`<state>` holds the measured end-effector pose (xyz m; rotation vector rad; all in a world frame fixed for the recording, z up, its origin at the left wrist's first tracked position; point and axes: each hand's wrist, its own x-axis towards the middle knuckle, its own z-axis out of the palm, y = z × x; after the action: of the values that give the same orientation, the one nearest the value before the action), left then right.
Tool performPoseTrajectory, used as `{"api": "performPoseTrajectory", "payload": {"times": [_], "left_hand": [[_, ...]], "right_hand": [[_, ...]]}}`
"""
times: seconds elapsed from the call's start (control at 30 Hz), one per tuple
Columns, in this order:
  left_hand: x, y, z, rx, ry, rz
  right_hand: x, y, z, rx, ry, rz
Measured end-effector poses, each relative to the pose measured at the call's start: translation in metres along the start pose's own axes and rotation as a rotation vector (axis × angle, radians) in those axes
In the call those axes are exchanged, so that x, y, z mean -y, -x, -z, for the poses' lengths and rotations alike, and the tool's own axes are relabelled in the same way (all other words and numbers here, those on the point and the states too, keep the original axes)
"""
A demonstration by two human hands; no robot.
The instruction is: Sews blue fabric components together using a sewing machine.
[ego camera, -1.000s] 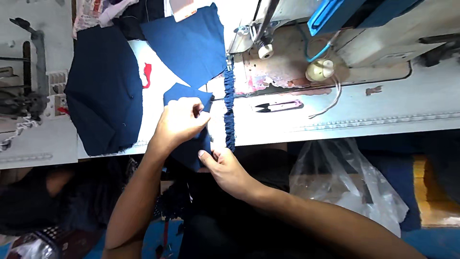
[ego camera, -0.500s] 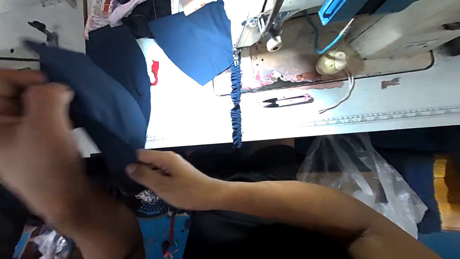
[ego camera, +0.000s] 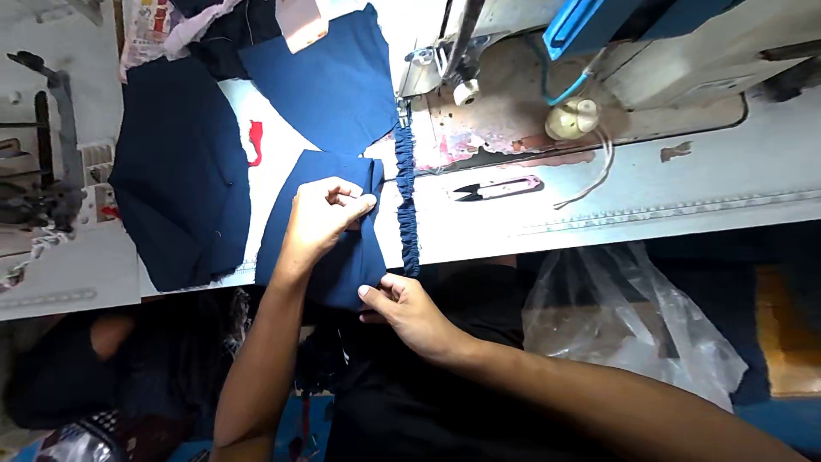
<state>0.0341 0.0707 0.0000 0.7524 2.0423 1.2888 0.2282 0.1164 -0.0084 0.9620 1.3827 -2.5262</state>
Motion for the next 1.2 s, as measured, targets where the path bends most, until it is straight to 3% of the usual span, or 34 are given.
{"api": "performPoseTrajectory", "payload": {"times": [0.17,0.3,0.43,0.57,0.63,0.7,0.8,0.93,1.03,1.1,1.2], "left_hand": [[-0.001,0.002,0.007,0.061,0.273,0.014],[0.004,0.001,0.011,0.078,0.317,0.034],[0.007,0.002,0.009,0.06,0.304,0.012],[0.01,0.002,0.008,0.043,0.242,-0.033],[0.015,0.002,0.009,0.061,0.235,-0.094],[0.018,0.004,0.009,0.055,0.26,-0.195],[0.017,0.012,0.006,-0.057,0.068,-0.327],[0.014,0.032,-0.002,-0.274,-0.644,-0.339],[0.019,0.033,-0.006,-0.377,-0.916,-0.392],[0.018,0.03,-0.003,-0.315,-0.939,-0.484],[0.024,0.018,-0.004,-0.086,-0.906,-0.595]], "right_hand": [[0.004,0.003,-0.004,-0.037,-0.16,-0.114],[-0.007,0.012,0.002,-0.059,-0.032,-0.083],[-0.015,0.016,0.016,-0.069,0.457,0.206],[0.001,0.022,0.02,-0.163,1.074,0.76],[0.015,0.018,0.023,-0.24,1.222,0.96],[0.026,0.012,0.026,-0.308,1.33,1.029],[0.041,-0.001,0.036,-0.387,1.449,0.937],[0.066,-0.025,0.051,-0.495,1.473,0.726],[0.08,-0.043,0.054,-0.567,1.471,0.656],[0.086,-0.048,0.054,-0.558,1.489,0.614],[0.095,-0.045,0.059,-0.453,1.447,0.606]]}}
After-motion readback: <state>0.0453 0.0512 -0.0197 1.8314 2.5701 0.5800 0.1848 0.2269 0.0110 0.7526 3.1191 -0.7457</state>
